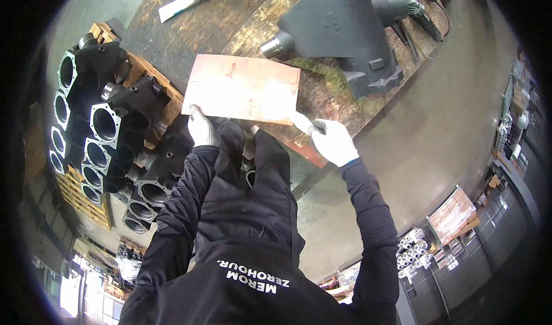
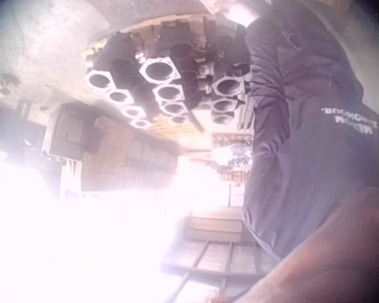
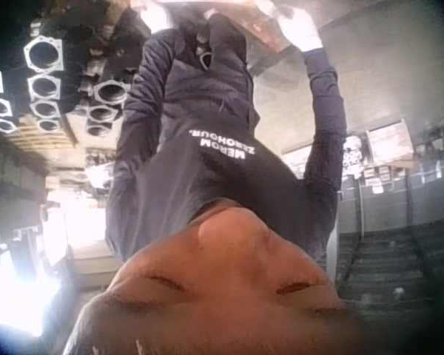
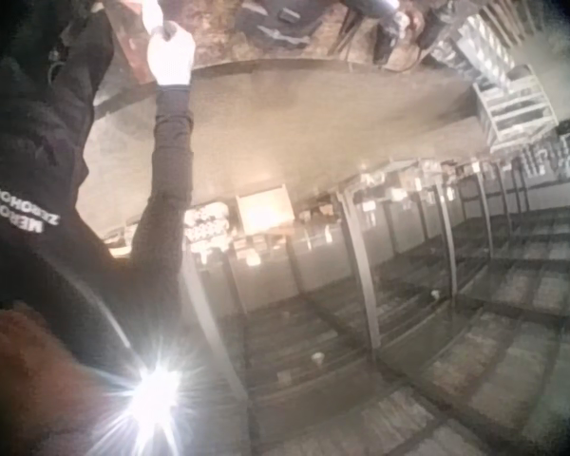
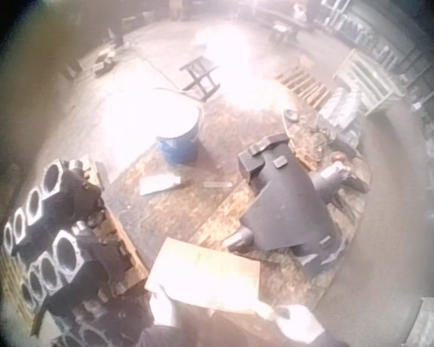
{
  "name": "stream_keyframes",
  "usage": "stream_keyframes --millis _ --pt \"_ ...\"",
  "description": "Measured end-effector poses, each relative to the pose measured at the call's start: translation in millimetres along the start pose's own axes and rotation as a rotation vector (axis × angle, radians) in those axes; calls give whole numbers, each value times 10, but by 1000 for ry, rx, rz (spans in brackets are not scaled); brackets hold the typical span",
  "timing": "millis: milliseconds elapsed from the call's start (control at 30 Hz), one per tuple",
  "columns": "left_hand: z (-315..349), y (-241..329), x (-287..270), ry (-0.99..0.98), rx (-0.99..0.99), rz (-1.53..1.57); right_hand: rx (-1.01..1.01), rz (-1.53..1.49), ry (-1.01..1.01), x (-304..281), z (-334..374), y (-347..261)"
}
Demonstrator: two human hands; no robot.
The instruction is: The person uses a putty knife to spread a yellowish paste from a red board onto a black metal manifold. They repeatedly scoop paste and apply it to various surfaces of the manifold, rotating the part to reach different areas.
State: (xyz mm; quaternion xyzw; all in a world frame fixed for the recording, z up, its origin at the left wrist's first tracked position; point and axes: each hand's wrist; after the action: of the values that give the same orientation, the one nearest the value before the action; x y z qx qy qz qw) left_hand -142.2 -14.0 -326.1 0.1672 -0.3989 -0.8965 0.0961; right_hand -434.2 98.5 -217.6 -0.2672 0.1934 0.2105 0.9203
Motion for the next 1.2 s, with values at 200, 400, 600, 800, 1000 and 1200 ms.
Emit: stream_keyframes --millis 200,400,600,800,1000,1200 --pt "3 -194 34 -41 -195 165 -76 278 506 523 184 118" --pt "-79 -396 1 -29 -186 142 -63 518 567 920 312 131" --pt "-11 -290 2 -40 -216 173 -38 568 550 1062 283 192" --pt "-153 -427 -82 -2 -38 -104 8 416 511 1352 235 145" --pt "-161 -550 -143 -123 -137 54 312 -1194 -9 1297 234 -73" --pt "-412 -829 -210 -229 -379 191 115 -1367 -72 1044 367 -210"
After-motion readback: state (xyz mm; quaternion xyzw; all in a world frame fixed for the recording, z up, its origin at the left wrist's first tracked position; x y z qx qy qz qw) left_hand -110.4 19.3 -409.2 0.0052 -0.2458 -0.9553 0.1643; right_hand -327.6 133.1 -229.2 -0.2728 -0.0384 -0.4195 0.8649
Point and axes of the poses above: each hand's wrist, its own z-axis away from the middle knuckle, its own x-axis out of the palm, y = z × x, and after that the axes turned 2 degrees about x, right-handed
